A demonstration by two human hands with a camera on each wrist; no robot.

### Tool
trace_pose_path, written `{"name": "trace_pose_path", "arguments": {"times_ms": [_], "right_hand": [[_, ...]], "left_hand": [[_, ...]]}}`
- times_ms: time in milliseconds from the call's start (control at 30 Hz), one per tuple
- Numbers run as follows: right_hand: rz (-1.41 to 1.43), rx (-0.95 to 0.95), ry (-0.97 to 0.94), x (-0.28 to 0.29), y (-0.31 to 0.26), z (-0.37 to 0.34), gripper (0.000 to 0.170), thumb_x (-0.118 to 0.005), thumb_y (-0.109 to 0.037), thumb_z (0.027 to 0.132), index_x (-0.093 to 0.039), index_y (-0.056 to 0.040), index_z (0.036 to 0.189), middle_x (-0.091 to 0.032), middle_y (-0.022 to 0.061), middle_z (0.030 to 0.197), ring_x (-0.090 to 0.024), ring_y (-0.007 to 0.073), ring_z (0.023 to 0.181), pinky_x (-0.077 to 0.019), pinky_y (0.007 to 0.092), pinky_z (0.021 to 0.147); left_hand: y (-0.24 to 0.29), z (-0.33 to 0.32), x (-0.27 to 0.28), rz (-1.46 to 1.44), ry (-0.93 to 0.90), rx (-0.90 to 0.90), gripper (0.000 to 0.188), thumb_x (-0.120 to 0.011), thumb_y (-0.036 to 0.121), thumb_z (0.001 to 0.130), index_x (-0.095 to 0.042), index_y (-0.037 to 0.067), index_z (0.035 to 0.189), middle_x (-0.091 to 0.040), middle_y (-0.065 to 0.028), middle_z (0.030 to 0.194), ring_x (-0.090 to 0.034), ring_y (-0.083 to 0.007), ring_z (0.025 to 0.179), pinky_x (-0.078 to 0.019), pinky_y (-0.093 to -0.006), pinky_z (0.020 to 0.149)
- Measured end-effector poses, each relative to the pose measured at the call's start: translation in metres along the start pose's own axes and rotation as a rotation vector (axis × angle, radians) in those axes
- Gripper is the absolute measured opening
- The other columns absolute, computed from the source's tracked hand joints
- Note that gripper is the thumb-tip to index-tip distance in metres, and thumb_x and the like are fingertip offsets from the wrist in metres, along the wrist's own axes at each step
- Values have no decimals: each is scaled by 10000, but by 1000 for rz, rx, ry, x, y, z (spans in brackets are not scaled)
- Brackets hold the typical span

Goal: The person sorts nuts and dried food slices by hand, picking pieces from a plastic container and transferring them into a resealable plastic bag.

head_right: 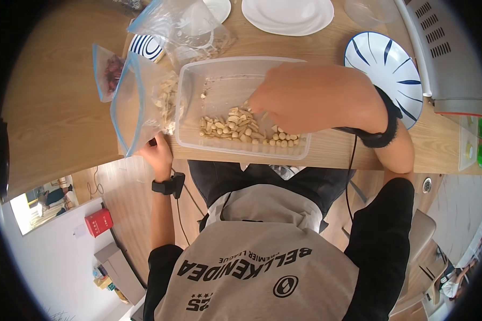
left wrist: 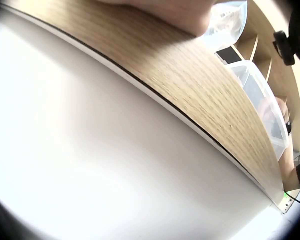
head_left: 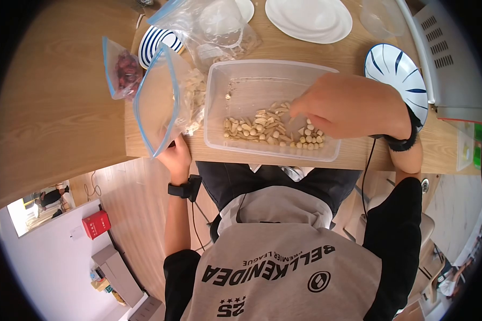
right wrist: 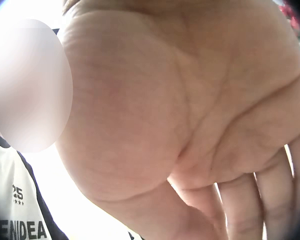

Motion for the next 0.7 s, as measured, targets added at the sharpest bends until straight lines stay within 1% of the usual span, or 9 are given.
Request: {"name": "trace_pose_path", "arguments": {"times_ms": [33, 333, 433, 467, 533, 600, 633, 667, 700], "right_hand": [[13, 65, 9, -2, -3, 0, 271, -585, -64, 902, -743, -79, 1122, -686, 171, 783, -661, 388, 795, -525, 486, 724], [-35, -30, -256, -10, -10, 8, 228, -595, -79, 892, -723, -76, 1081, -658, 180, 756, -651, 396, 802, -516, 510, 719], [38, 12, -146, -9, -8, 6, 205, -601, -97, 916, -721, -73, 1082, -673, 183, 797, -655, 397, 839, -521, 497, 747], [29, 8, -152, -9, -7, 5, 205, -601, -97, 916, -721, -73, 1082, -673, 183, 797, -655, 397, 839, -521, 497, 747], [45, 26, -69, -2, -8, 4, 172, -612, -116, 943, -717, -66, 1070, -692, 176, 874, -659, 390, 915, -524, 485, 794], [35, 5, -56, -4, -5, 4, 171, -621, -122, 949, -720, -68, 1077, -696, 167, 910, -656, 386, 937, -523, 483, 814], [43, -9, -29, -2, -4, 8, 170, -629, -127, 954, -723, -70, 1084, -700, 157, 947, -653, 383, 959, -522, 482, 835], [-35, -90, -126, -7, -3, 10, 179, -659, -128, 943, -721, -66, 1098, -697, 142, 996, -649, 368, 1004, -521, 477, 873], [-65, -81, -144, -14, -6, 9, 179, -659, -128, 943, -721, -66, 1098, -697, 142, 996, -649, 368, 1004, -521, 477, 873]], "left_hand": [[2, 0, 0, -3, -2, 0, 156, -643, 7, 971, -680, -86, 1091, -718, -170, 1008, -677, -275, 889, -535, -384, 796], [-3, 0, 0, -6, 19, 3, 151, -646, 6, 967, -684, -76, 1088, -712, -176, 1005, -674, -280, 883, -533, -383, 791], [-5, -1, 1, 34, 10, -23, 155, -648, 9, 968, -686, -72, 1095, -713, -181, 1000, -681, -284, 877, -535, -383, 788], [-8, -2, 1, 54, 25, -47, 147, -654, 15, 967, -687, -68, 1084, -717, -177, 974, -684, -286, 870, -532, -390, 777], [-2, -2, 1, 57, 57, -61, 139, -659, 21, 967, -688, -63, 1074, -720, -172, 948, -687, -287, 863, -529, -396, 765], [-3, -3, 0, -24, -4, 99, 131, -673, 65, 967, -686, -57, 1010, -700, -173, 855, -672, -332, 816, -513, -430, 727], [-4, -1, -1, -45, 29, 110, 131, -673, 65, 967, -686, -57, 1010, -700, -173, 855, -672, -332, 816, -513, -430, 727], [1, 2, -1, -43, 75, -24, 140, -682, 89, 962, -671, -51, 952, -660, -172, 797, -637, -347, 770, -492, -442, 699], [6, 3, 0, -33, 115, -154, 172, -691, 112, 958, -656, -44, 893, -620, -171, 738, -603, -362, 724, -471, -454, 671]]}}
Point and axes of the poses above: each hand's wrist, its own z-axis towards the middle knuckle, its own x-axis out of the back of the hand, y = z × x, the point moved 6 cm from there along z, towards the middle knuckle
